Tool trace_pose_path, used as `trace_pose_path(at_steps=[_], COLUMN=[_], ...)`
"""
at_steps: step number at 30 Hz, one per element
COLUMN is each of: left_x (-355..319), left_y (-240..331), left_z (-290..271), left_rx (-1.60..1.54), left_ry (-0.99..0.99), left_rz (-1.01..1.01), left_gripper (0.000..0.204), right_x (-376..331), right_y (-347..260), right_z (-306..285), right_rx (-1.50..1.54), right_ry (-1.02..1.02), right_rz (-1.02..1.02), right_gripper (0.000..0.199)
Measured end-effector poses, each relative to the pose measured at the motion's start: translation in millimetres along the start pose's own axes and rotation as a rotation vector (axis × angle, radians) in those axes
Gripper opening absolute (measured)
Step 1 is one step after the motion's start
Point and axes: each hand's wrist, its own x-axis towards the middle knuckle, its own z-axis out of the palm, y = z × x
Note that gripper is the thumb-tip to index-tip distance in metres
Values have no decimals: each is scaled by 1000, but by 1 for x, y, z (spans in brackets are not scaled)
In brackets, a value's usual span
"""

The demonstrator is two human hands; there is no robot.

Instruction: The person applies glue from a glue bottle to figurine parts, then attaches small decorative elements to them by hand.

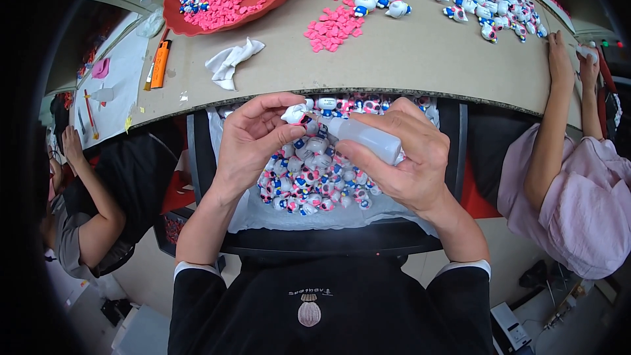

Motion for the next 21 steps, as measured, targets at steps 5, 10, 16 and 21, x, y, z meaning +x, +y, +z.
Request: trace_pose_path(at_steps=[5, 10, 16, 21], left_x=[0, 0, 0, -1], left_y=[1, 0, 1, 0], left_z=[-1, 2, -1, -1], left_rx=[32, 40, 66, 68], left_ry=[16, 17, 17, 27], left_rz=[-24, 10, -28, 9], left_gripper=[36, 36, 36, 36], right_x=[0, 1, 0, 2], right_y=[-1, -1, -2, -2], right_z=[1, 3, 1, -1], right_rx=[10, 28, 11, 6], right_ry=[-6, -25, 4, -22], right_rz=[0, 6, 0, 16], right_gripper=[28, 27, 26, 27])
